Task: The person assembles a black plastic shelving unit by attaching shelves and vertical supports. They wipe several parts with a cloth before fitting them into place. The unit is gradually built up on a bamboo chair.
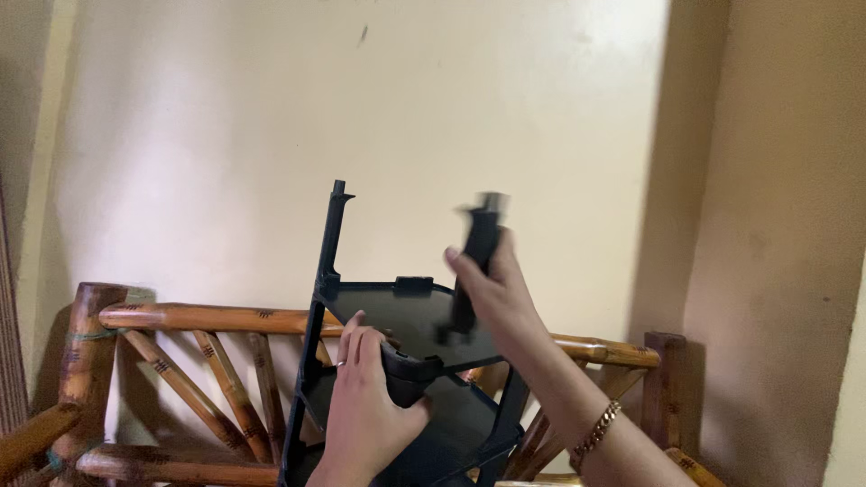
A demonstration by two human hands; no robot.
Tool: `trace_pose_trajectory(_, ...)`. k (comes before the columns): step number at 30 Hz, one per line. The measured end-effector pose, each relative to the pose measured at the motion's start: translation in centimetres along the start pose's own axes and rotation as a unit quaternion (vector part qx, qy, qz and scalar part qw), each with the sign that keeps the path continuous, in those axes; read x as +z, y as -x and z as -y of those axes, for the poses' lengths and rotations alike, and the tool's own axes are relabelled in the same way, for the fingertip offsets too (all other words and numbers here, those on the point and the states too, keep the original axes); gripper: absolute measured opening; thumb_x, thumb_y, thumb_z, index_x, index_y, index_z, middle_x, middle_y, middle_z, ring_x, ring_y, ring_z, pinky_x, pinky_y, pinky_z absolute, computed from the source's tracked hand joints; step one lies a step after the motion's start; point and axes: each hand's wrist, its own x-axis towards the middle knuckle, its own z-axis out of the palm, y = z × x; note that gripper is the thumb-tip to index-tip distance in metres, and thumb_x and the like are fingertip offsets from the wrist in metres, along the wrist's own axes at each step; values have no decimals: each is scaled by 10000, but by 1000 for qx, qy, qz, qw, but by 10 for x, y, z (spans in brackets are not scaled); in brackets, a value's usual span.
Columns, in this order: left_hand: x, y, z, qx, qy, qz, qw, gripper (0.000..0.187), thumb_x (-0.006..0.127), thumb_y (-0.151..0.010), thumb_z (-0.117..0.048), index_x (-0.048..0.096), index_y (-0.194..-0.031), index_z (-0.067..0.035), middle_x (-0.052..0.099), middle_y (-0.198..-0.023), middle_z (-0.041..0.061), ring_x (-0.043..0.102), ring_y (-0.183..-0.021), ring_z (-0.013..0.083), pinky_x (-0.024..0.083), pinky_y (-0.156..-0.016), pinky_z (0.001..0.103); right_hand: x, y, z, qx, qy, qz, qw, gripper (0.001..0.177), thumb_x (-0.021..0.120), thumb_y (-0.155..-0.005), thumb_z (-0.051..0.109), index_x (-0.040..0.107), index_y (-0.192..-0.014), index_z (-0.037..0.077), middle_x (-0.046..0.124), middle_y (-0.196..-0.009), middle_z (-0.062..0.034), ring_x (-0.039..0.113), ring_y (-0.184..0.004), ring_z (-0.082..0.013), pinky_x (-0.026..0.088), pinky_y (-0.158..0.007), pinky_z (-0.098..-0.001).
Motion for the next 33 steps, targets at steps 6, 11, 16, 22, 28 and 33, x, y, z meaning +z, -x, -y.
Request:
trace_pose_trajectory(6,-5,-3,10,10,33,-9,999,900,895,-536,-198,427,-1275,16,335,-1544,268,264,-1458,389,360,-1096,456,-32,-4,38,-403,536,74,738,678,723,-724,129,597,-1384,220,570,-953,-20,567,-928,-221,432,-970,-507)
trace_pose_trajectory(11,-2,-2,15,29,24,-29,999,980,903,-512,-219,421,-1332,15,329,-1554,273,270,-1450,397,326,-1129,461,-27,-8,61,-433,643,206,597,306,680,-838,89,697,-1107,233,580,-894,-4,535,-959,-208,410,-934,-376)
trace_pose_trajectory(16,1,2,22,47,27,-51,997,819,880,-508,-196,483,-1192,15,376,-1463,309,286,-1468,422,359,-1119,476,-8,1,71,-518,653,227,504,97,670,-855,158,710,-924,214,584,-883,10,547,-965,-210,428,-909,-373)
trace_pose_trajectory(22,3,2,21,65,49,-43,996,758,844,-524,-185,506,-1178,-1,476,-1366,286,300,-1480,439,390,-1097,499,6,3,76,-549,648,219,480,16,669,-830,197,676,-836,211,582,-904,17,545,-990,-201,428,-945,-357)
trace_pose_trajectory(28,0,2,18,50,57,-46,996,801,857,-525,-192,485,-1207,5,418,-1438,294,292,-1474,420,389,-1083,482,5,0,75,-565,627,212,493,33,686,-832,191,680,-861,204,569,-892,3,537,-976,-214,426,-959,-365)
trace_pose_trajectory(33,-1,-1,16,10,36,-23,999,935,893,-497,-199,447,-1290,18,331,-1558,277,266,-1468,393,344,-1124,444,-9,-2,73,-521,652,209,510,106,674,-815,153,698,-909,195,570,-894,-5,532,-952,-217,421,-970,-373)
